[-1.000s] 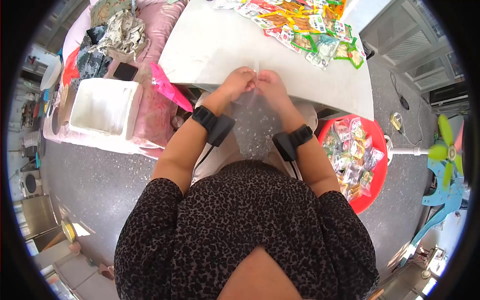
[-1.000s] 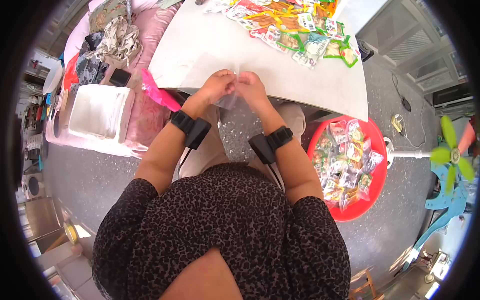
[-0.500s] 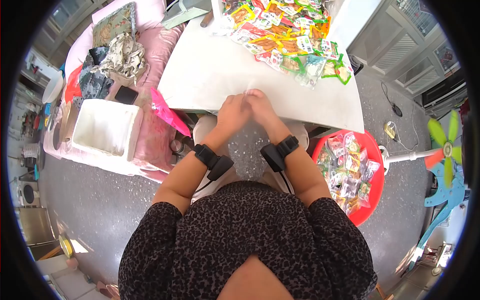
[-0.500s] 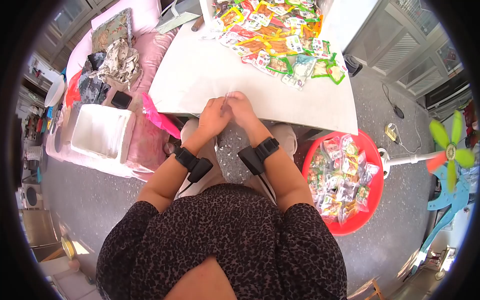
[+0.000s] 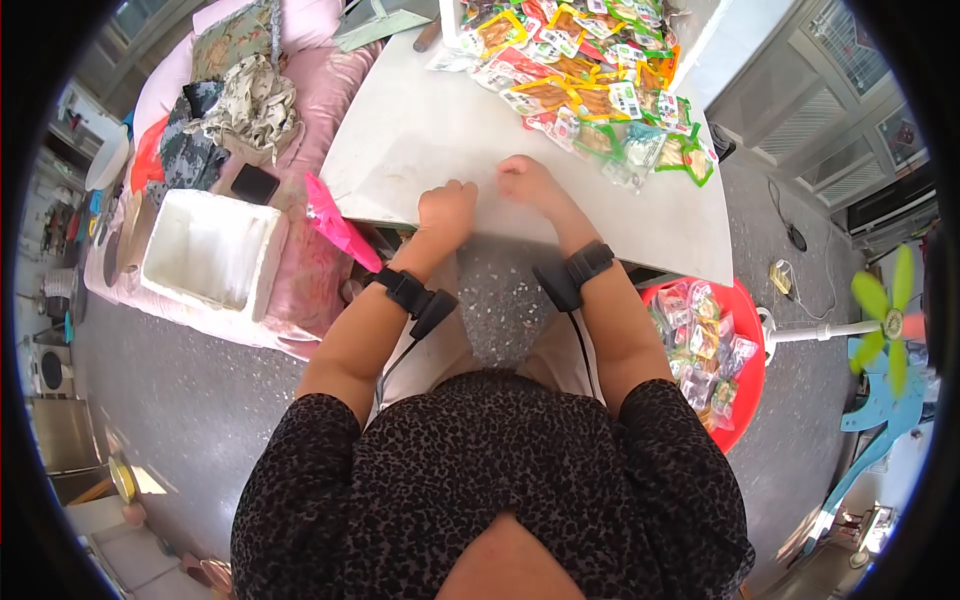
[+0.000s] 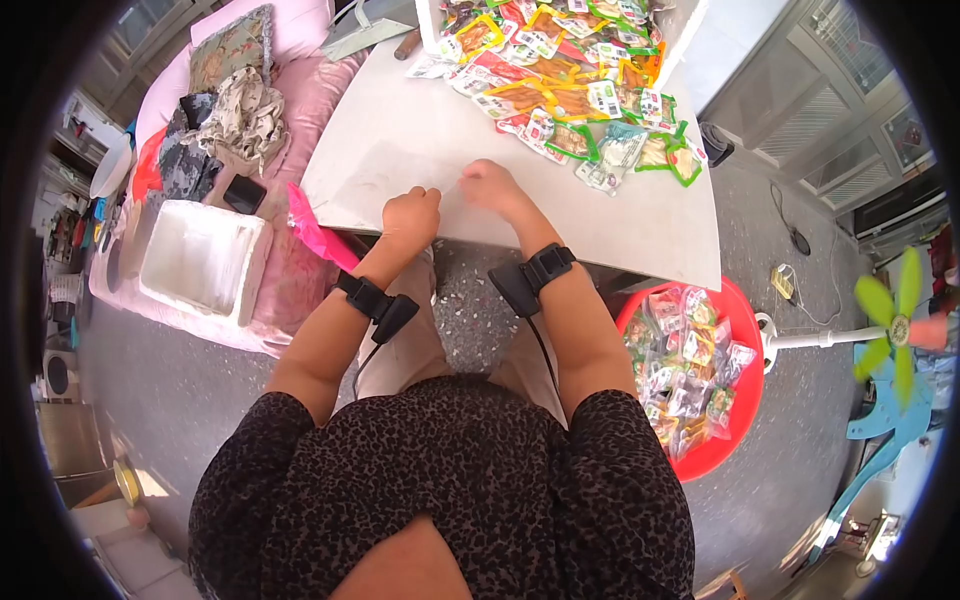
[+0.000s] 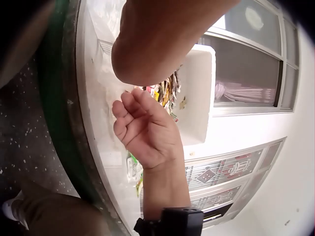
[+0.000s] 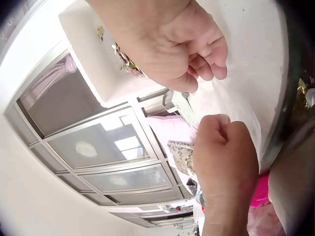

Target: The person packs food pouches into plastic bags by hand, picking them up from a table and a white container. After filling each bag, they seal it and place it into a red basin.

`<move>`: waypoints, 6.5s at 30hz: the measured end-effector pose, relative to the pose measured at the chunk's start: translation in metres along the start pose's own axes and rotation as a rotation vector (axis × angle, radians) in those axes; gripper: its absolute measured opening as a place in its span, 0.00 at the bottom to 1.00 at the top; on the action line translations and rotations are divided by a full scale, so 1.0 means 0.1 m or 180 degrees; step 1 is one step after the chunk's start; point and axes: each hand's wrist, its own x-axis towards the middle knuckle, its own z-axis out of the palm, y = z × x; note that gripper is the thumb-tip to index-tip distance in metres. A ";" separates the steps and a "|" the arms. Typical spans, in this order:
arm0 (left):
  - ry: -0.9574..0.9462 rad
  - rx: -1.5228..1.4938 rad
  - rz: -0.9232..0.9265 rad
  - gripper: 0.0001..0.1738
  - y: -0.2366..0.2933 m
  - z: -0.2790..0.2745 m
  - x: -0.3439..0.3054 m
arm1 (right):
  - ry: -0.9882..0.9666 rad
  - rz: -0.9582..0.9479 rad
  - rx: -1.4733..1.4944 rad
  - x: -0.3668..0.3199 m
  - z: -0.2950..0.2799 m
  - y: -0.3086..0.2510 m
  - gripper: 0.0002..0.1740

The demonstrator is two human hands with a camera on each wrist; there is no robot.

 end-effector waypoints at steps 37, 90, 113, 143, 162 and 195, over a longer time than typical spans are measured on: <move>0.0601 -0.0675 0.0126 0.04 0.04 0.34 -0.01 | 0.1352 0.0168 0.2327 1.12 -0.16 -0.06 0.13; 0.0033 -0.1435 -0.0288 0.09 0.17 0.03 0.05 | 0.1028 -0.0198 0.2025 -0.28 0.02 0.25 0.13; -0.0095 -0.0694 -0.0085 0.10 0.11 -0.33 -0.04 | 0.0979 -0.0219 0.2515 -0.34 0.23 0.22 0.14; 0.0617 -0.1000 0.0290 0.05 0.18 0.11 -0.13 | 0.0930 -0.0022 -0.0562 -0.38 0.14 0.30 0.17; 0.1017 -0.1068 0.0431 0.03 0.07 0.40 -0.03 | 0.1401 -0.0840 0.0589 0.10 -1.27 0.07 0.11; 0.0575 -0.1253 0.0036 0.03 0.09 0.35 0.00 | 0.2412 -0.1409 -0.1515 0.57 -1.83 -0.20 0.10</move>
